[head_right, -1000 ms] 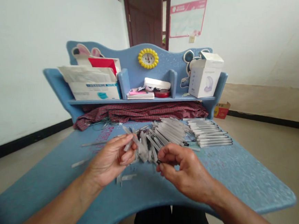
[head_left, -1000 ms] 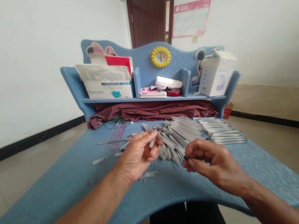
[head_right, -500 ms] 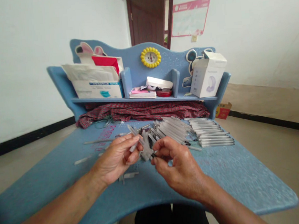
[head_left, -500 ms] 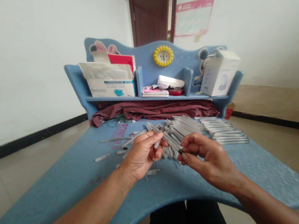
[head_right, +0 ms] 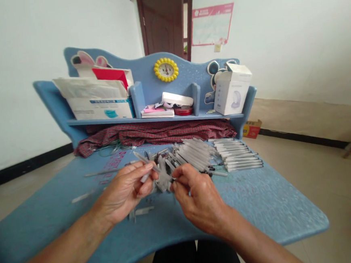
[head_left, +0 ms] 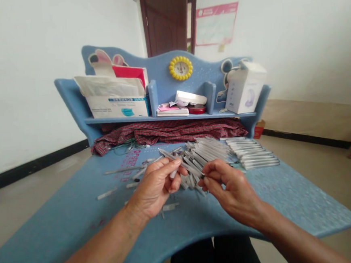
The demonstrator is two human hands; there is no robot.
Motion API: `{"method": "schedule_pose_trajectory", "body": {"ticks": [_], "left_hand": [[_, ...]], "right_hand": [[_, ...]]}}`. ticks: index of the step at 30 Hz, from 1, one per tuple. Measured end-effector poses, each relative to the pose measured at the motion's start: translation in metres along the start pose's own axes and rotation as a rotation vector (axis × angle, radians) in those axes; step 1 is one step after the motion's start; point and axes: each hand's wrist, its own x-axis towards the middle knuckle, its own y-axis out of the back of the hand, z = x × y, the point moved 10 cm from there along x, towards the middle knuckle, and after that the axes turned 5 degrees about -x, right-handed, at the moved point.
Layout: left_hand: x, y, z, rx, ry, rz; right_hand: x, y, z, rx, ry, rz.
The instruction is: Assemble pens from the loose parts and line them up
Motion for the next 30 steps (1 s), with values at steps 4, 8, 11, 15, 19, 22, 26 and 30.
{"method": "schedule_pose_trajectory", "body": {"ticks": [4,8,11,15,19,22,26,30], "left_hand": [[0.001,0.002,0.002,-0.005,-0.023,0.02],[0.0,0.004,0.004,0.02,-0.037,0.049],[-0.001,0.005,0.005,0.024,-0.044,0.067],[0.0,0.002,0.003,0.035,-0.031,0.041],[-0.001,0.0,0.002,0.031,-0.024,0.014],[-0.002,-0.001,0.003,0.028,-0.024,0.006],[-0.003,-0.001,0.003,0.019,-0.021,0.015],[-0.002,0.001,0.002,0.019,-0.022,0.032]], "right_hand": [[-0.001,0.006,-0.001,-0.149,0.007,0.067],[-0.002,0.007,-0.003,-0.205,0.009,0.102],[-0.003,0.005,-0.001,-0.177,-0.008,0.106],[-0.001,0.004,0.004,-0.174,-0.035,0.104],[0.003,-0.004,0.014,0.005,-0.106,0.013],[0.002,-0.021,0.025,0.29,-0.259,-0.133],[0.0,-0.024,0.026,0.385,-0.31,-0.155],[-0.001,-0.015,0.027,0.342,-0.288,-0.062]]}}
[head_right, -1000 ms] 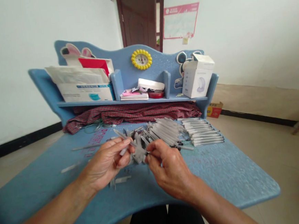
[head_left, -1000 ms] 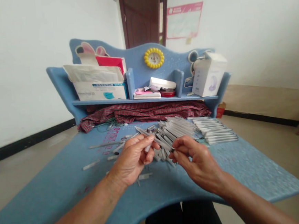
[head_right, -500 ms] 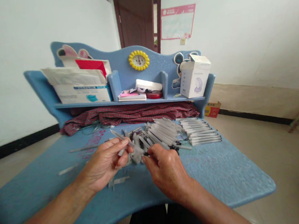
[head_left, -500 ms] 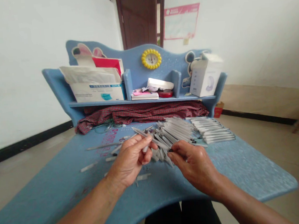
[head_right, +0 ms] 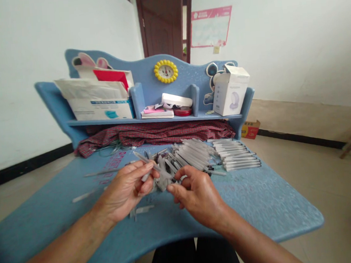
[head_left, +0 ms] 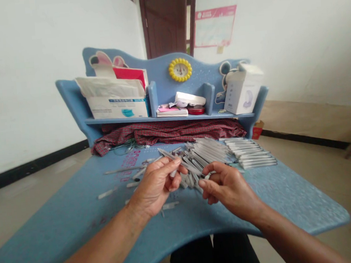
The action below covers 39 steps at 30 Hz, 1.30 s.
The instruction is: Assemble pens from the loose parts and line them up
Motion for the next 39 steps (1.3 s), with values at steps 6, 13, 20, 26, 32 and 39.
{"method": "schedule_pose_trajectory", "body": {"ticks": [6,13,20,26,32,39], "left_hand": [[-0.001,-0.002,0.0,0.004,0.0,-0.024],[-0.001,-0.003,0.0,-0.003,0.01,-0.017],[-0.002,-0.003,0.001,-0.003,0.005,-0.018],[-0.003,-0.005,0.001,-0.003,0.006,-0.017],[-0.003,-0.006,0.001,-0.001,-0.001,-0.033],[-0.004,-0.008,0.001,-0.002,-0.009,-0.045]], "right_hand": [[0.0,-0.003,-0.001,-0.119,0.024,-0.035],[-0.003,0.005,-0.003,-0.122,0.016,0.028],[-0.002,0.003,-0.002,-0.124,0.009,0.004],[-0.003,0.001,0.0,-0.073,-0.024,-0.005],[-0.003,-0.002,0.005,-0.026,-0.06,-0.032],[-0.005,0.0,0.007,0.022,-0.078,-0.021]]}}
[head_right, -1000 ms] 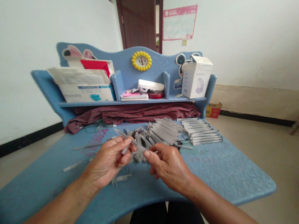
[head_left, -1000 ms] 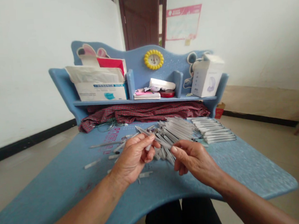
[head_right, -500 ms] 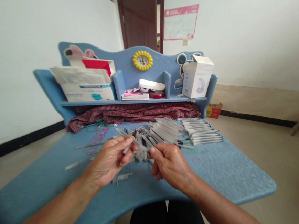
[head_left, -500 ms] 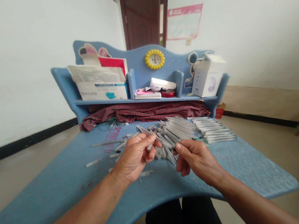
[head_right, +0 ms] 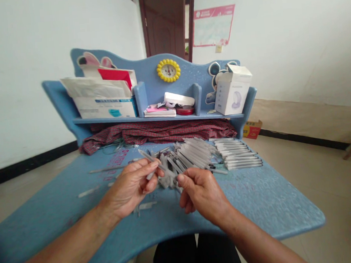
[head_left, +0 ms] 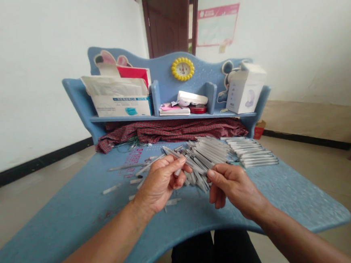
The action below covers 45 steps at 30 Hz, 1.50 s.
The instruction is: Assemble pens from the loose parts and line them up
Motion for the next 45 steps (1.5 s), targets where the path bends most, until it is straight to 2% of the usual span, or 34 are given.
{"method": "schedule_pose_trajectory", "body": {"ticks": [7,14,17,23,26,29,39,42,45], "left_hand": [[-0.001,0.0,-0.001,-0.001,0.005,0.0],[-0.002,-0.004,0.0,-0.015,0.003,-0.042],[-0.003,-0.006,0.001,-0.007,-0.004,-0.051],[-0.001,-0.004,0.0,0.004,-0.01,-0.049],[-0.001,-0.004,0.0,0.009,-0.006,-0.055],[-0.001,-0.005,0.0,0.01,-0.008,-0.054],[-0.003,-0.01,0.0,0.002,-0.009,-0.115],[-0.004,-0.012,0.001,0.005,-0.017,-0.136],[-0.003,-0.012,0.001,0.014,-0.019,-0.142]], "right_hand": [[-0.002,-0.001,-0.001,0.044,-0.008,0.006],[-0.007,-0.021,0.009,0.372,-0.147,-0.18],[-0.009,-0.025,0.013,0.43,-0.18,-0.221],[-0.006,-0.009,0.012,0.283,-0.083,-0.051],[-0.006,-0.01,0.01,0.253,-0.059,-0.037],[-0.008,-0.016,0.011,0.289,-0.09,-0.091],[-0.01,-0.036,0.024,0.656,-0.189,-0.297],[-0.011,-0.039,0.025,0.722,-0.192,-0.325],[-0.012,-0.038,0.028,0.696,-0.198,-0.296]]}}
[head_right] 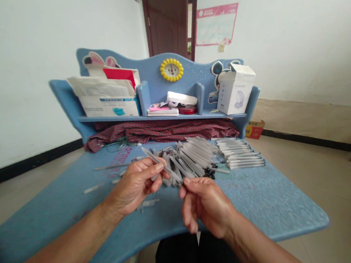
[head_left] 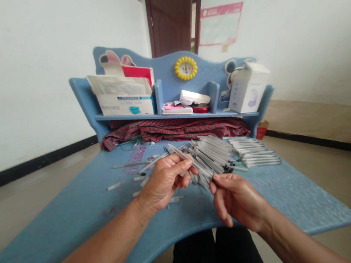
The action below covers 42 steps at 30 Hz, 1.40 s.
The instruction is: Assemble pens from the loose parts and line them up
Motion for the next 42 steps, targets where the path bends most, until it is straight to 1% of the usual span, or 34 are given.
{"method": "schedule_pose_trajectory", "body": {"ticks": [4,6,12,16,20,25,27,30,32,35,42], "left_hand": [[0.0,0.0,-0.003,0.018,0.009,0.002],[0.0,0.0,-0.005,0.027,0.02,-0.005],[-0.002,-0.002,-0.005,0.026,0.028,-0.024],[-0.002,-0.002,-0.008,0.078,0.062,-0.024],[-0.002,-0.003,-0.011,0.106,0.092,-0.06],[-0.002,-0.003,-0.006,0.016,0.08,-0.092],[-0.002,-0.004,-0.006,-0.005,0.094,-0.108],[-0.002,-0.004,-0.008,-0.001,0.113,-0.095],[-0.002,-0.004,-0.009,0.014,0.125,-0.087],[-0.002,-0.005,-0.012,0.049,0.143,-0.105],[-0.003,-0.009,-0.019,0.161,0.177,-0.17]], "right_hand": [[-0.003,0.007,-0.007,-0.085,0.059,0.101],[-0.005,0.009,-0.009,-0.109,0.075,0.125],[-0.004,0.005,-0.005,-0.077,0.076,0.085],[-0.005,0.007,-0.005,-0.085,0.088,0.085],[-0.014,0.019,-0.019,-0.17,0.116,0.141],[-0.034,0.046,-0.044,-0.31,0.138,0.222],[-0.043,0.056,-0.051,-0.354,0.129,0.232],[-0.055,0.066,-0.056,-0.4,0.109,0.224],[-0.061,0.069,-0.057,-0.421,0.094,0.212],[-0.066,0.07,-0.055,-0.456,0.067,0.2],[-0.068,0.068,-0.051,-0.503,0.024,0.19]]}}
